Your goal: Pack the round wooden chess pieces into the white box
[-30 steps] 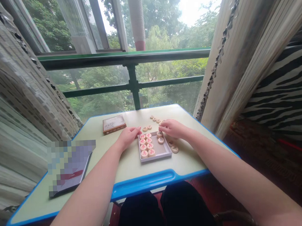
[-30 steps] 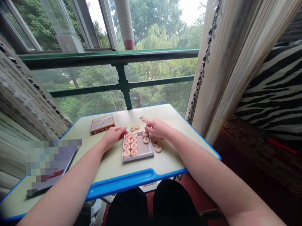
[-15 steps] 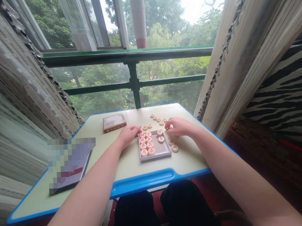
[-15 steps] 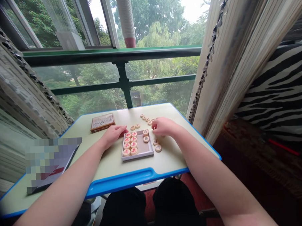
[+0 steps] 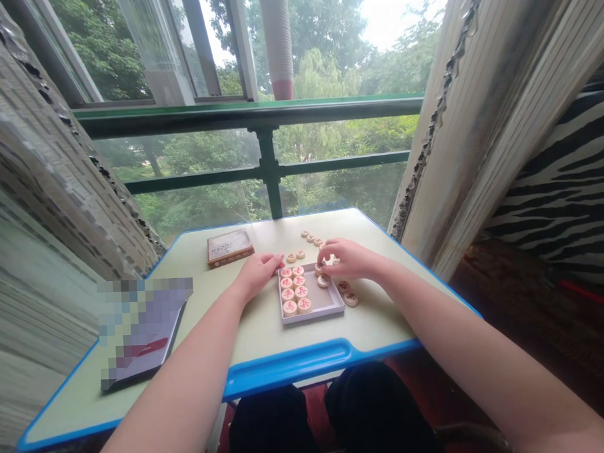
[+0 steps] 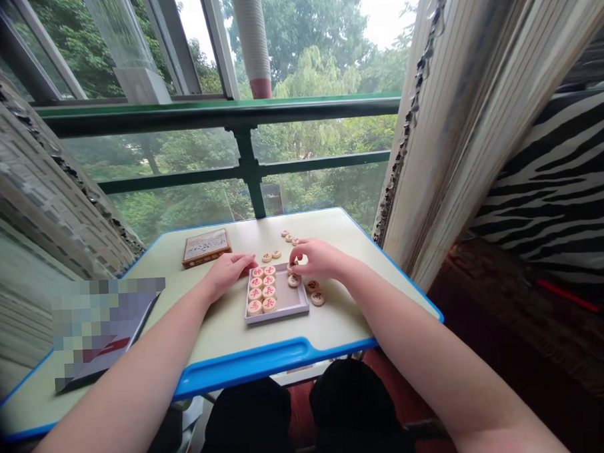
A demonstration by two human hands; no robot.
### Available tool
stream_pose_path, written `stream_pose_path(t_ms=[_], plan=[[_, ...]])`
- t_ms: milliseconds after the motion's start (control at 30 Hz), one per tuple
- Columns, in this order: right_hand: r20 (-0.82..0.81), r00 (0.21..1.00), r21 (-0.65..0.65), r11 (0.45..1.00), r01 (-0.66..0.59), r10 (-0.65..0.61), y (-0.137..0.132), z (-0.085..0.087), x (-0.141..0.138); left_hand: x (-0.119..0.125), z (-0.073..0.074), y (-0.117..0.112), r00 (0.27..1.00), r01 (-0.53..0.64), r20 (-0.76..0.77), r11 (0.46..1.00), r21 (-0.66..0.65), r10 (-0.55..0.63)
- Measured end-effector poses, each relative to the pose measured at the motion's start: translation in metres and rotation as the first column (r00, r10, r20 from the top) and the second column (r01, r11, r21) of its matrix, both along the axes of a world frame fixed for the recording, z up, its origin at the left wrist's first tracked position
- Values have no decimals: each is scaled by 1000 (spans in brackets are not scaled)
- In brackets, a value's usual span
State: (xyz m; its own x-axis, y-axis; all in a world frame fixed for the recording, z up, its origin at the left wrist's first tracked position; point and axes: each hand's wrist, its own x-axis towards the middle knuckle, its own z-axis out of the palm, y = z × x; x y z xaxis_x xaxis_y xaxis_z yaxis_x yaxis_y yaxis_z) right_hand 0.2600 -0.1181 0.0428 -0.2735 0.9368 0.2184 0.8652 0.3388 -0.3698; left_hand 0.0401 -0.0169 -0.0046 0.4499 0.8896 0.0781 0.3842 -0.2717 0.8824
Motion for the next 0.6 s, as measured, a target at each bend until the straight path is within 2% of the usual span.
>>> stream_pose_path(t_ms=[133, 200, 367, 500, 600], plan=[[-14, 1000, 25, 1000, -4, 4, 1, 2, 3, 0, 1, -1, 1000, 3, -10, 1000, 8, -3], [-23, 999, 66, 997, 32, -30, 3, 2, 7, 0, 3, -3, 1000, 4, -22, 1000, 16, -4], [-12, 966, 199, 946, 254, -257, 11, 3, 24, 0, 5, -5, 1000, 9, -26, 1000, 10, -8], [46, 934, 149, 927, 344, -354, 13, 4, 32, 0, 3, -2, 1000, 1, -13, 1000, -8, -1], [116, 904, 19, 911, 411, -410, 12, 3, 31, -1, 3, -3, 1000, 2, 5, 1000, -19, -2]])
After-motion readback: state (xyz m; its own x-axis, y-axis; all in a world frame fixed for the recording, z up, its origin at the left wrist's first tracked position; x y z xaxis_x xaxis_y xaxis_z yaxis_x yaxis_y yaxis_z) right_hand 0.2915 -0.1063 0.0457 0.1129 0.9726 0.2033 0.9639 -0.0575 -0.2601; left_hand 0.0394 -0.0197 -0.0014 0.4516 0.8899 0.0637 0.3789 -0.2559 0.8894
